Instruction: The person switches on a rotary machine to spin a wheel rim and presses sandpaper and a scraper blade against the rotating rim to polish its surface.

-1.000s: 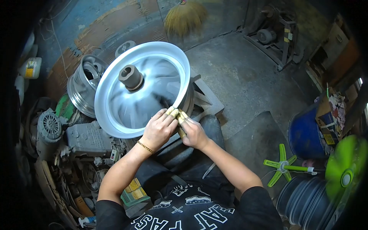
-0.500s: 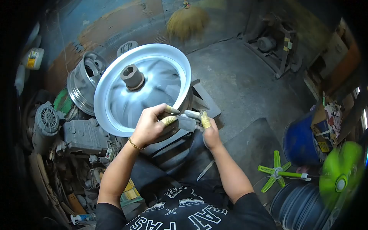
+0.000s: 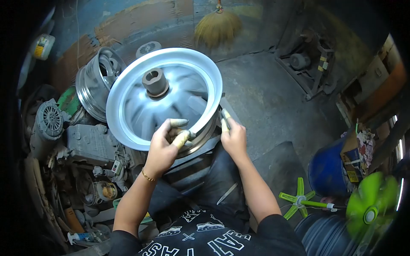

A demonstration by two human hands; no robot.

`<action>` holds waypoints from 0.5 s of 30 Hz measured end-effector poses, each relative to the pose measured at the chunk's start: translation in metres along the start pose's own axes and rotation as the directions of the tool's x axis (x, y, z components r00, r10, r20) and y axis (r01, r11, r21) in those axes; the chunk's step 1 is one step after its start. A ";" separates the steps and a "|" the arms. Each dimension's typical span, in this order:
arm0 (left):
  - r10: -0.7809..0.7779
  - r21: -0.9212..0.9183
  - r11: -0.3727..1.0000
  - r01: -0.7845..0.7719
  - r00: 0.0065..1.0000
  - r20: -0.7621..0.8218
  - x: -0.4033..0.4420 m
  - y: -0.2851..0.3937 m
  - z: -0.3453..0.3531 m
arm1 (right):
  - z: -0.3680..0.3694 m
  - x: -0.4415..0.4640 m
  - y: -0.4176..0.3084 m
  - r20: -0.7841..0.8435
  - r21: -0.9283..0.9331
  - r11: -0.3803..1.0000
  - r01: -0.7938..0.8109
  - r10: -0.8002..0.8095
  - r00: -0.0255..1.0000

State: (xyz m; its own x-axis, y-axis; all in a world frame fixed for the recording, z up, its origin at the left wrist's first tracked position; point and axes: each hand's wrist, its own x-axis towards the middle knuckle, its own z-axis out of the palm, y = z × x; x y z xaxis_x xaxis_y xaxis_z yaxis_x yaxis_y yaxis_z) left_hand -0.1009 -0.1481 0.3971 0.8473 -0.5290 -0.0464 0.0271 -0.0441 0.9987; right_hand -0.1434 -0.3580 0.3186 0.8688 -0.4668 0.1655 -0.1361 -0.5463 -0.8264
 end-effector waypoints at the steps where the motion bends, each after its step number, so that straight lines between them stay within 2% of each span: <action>1: 0.000 0.072 0.997 -0.002 1.000 0.031 -0.007 -0.001 -0.001 | 0.008 0.007 0.006 -0.001 -0.006 1.000 0.000 0.000 1.000; 2: 0.030 -0.028 0.999 -0.028 0.996 0.083 -0.014 -0.003 0.001 | 0.019 0.016 0.015 -0.078 -0.150 0.980 0.127 -0.140 0.987; 4: 0.053 -0.025 0.998 -0.050 0.988 0.142 -0.029 -0.009 0.000 | 0.043 0.033 0.029 -0.152 -0.389 0.853 0.349 -0.433 0.888; 7: 0.019 -0.041 0.999 -0.013 0.990 0.142 -0.059 -0.017 -0.014 | 0.060 0.047 0.028 -0.202 -0.404 0.866 0.296 -0.400 0.894; 9: 0.003 -0.035 0.999 0.002 0.993 0.120 -0.079 -0.028 -0.024 | 0.058 0.056 0.031 -0.160 -0.516 0.769 0.378 -0.519 0.839; 10: -0.047 -0.117 0.992 0.055 0.997 0.067 -0.088 -0.034 -0.027 | 0.058 0.058 0.032 -0.158 -0.518 0.769 0.375 -0.516 0.842; 11: -0.100 -0.202 0.974 0.102 0.995 0.020 -0.096 -0.039 -0.030 | 0.056 0.060 0.032 -0.149 -0.488 0.783 0.385 -0.510 0.847; 13: -0.131 -0.214 0.968 0.129 0.991 0.004 -0.107 -0.054 -0.036 | 0.054 0.062 0.033 -0.138 -0.467 0.792 0.393 -0.504 0.853; 15: -0.166 -0.186 0.970 0.159 0.986 -0.022 -0.116 -0.068 -0.042 | 0.056 0.064 0.035 -0.157 -0.370 0.847 0.382 -0.462 0.873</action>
State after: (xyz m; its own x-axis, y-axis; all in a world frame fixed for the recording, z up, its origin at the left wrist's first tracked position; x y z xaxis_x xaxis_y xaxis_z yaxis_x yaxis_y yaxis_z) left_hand -0.1790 -0.0482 0.3358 0.8429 -0.4952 -0.2105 0.2593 0.0310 0.9653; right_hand -0.0659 -0.3681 0.2698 0.7463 -0.2642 0.6109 0.0401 -0.8983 -0.4375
